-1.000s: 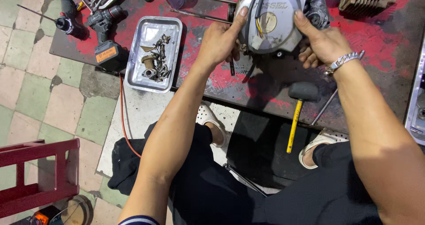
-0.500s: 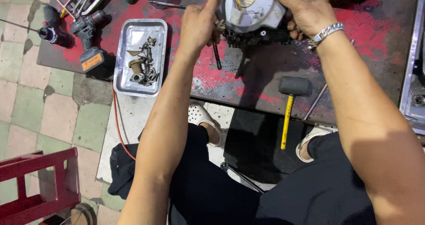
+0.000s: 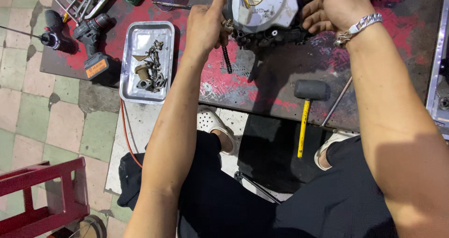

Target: The person uses a rubber mallet to tap and separate a starter motor housing from a small engine block. After removing the housing, the person inspects the internal copper windings and components of the starter motor.

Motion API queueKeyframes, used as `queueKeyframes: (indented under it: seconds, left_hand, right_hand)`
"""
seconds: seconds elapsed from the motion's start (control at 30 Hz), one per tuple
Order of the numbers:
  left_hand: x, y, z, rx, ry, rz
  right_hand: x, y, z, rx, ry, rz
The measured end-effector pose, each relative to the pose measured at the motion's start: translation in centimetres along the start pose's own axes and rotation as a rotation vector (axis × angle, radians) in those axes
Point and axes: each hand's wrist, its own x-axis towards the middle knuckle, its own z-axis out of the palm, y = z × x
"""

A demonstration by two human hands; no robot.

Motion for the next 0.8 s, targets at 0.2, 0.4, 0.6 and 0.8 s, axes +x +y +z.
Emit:
queueKeyframes:
  seconds: [0.2, 0.4, 0.6, 0.8]
  left_hand:
    - [-0.5, 0.3, 0.2, 0.008, -0.025, -0.066]
    - [-2.8, 1.8, 0.1, -0.092, -0.156, -0.229]
    - [-3.9, 1.4, 0.5, -0.177, -0.129, -0.247]
    - [-1.7, 0.4, 0.8, -0.215, -0.090, -0.204]
  right_hand:
    - [-3.3, -1.3, 1.8, -0.039, -0.009, -0.193]
    - [-3.4, 0.2, 3.2, -0.012, -0.031, -0.263]
    - [-4.4, 1.6, 3.7, -0.209, 0.127, -0.368]
    - [-3.0, 1.9, 4.2, -0.085, 0.151, -0.489]
